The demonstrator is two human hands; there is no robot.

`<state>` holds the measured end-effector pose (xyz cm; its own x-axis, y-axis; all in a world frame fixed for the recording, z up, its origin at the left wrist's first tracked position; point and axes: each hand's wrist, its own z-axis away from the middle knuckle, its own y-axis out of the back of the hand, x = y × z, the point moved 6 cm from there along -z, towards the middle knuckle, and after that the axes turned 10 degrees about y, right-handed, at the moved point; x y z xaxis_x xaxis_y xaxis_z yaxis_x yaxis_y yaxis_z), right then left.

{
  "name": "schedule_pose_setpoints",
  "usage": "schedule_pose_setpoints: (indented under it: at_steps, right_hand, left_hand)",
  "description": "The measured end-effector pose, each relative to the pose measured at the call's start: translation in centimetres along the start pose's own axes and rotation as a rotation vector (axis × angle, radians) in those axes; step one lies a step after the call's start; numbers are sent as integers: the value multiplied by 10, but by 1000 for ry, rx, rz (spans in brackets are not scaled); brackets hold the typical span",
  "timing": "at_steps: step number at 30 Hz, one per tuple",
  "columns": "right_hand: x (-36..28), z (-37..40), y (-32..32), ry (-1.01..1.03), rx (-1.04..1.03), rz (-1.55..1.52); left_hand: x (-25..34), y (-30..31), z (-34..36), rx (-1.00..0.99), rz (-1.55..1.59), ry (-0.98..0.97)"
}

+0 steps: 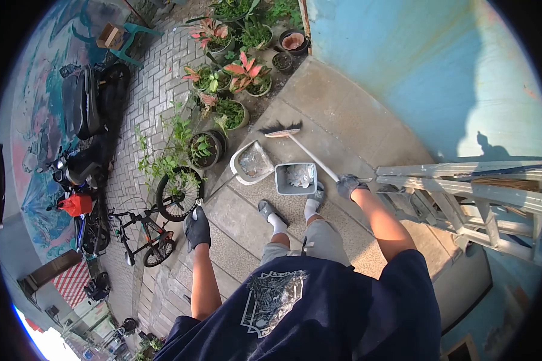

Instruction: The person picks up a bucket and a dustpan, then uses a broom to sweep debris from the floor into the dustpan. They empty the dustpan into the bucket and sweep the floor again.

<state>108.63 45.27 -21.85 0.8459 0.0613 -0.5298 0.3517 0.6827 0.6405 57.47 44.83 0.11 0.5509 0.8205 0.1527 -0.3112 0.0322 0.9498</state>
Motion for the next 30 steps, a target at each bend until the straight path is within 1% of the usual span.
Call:
schedule_pose_setpoints:
  at_steps: [1, 3, 4, 5, 6, 7, 8, 9, 10, 12, 13, 14, 16, 17, 18, 20, 21, 22, 24, 25, 26, 27, 28, 30]
  right_hand:
    - [-1, 10, 4, 0, 0, 1]
    - [5, 27, 13, -79, 40, -56]
    - [6, 22, 11, -79, 35, -57]
    - [15, 10, 8, -122, 63, -5]
    - [19, -1, 14, -162, 93, 48]
    - [20, -15, 18, -156, 90, 48]
    - [19, -30, 25, -193, 76, -19]
    - [18, -44, 27, -231, 59, -88]
    - [13, -57, 29, -224, 56, -91]
    - [10, -74, 32, -297, 39, 145]
    - [12, -77, 30, -340, -103, 148]
    - [16, -76, 22, -338, -104, 142]
    - [46, -71, 0, -294, -127, 207]
    - [55, -59, 2, -227, -140, 192]
    - [60, -41, 11, -229, -142, 201]
    - [49, -8, 41, 3, -87, 485]
    - [40, 4, 62, 4, -89, 495]
    - [32, 16, 80, -75, -95, 261]
    - [21, 17, 89, -157, -102, 30]
    - [8, 5, 99, -42, 1, 143]
    - [-8, -8, 107, 76, 102, 254]
    - [-17, -30, 105, 53, 59, 272]
    - [-27, -59, 100, 29, 18, 286]
    - [-29, -122, 73, -104, -60, 269]
  left_hand:
    - [6, 14, 14, 52, 1, 17]
    - [0, 14, 14, 43, 12, 10]
    - [-3, 14, 14, 37, 23, 2]
    - [-3, 11, 13, 38, 7, -16]
    - [-2, 8, 10, 39, 4, -13]
    - [-1, 2, 6, 29, -31, 9]
    - [-1, -4, 2, 19, -64, 33]
    - [2, -6, 2, 31, -38, 18]
    - [4, -7, -1, 36, -41, 23]
    - [13, -8, 2, -5, -61, -21]
    - [15, -2, 7, 10, -68, -35]
    - [12, 1, 7, 12, -73, -36]
    - [-1, 13, 12, 63, -36, -66]
    - [-12, 17, 14, 66, -13, -33]
    - [-14, 28, 24, 71, 5, -10]
    - [-31, 43, 36, 112, 10, 33]
    - [-36, 52, 45, 115, 44, 74]
    - [-52, 50, 43, 63, 29, 92]
    - [-56, 58, 58, 116, 109, 106]
    - [-64, 51, 59, 114, 114, 107]
    - [-78, 41, 57, 125, 134, 162]
    - [-88, 37, 58, 138, 152, 218]
    - [-87, 36, 59, 140, 148, 218]
    - [-79, 34, 63, 162, 110, 201]
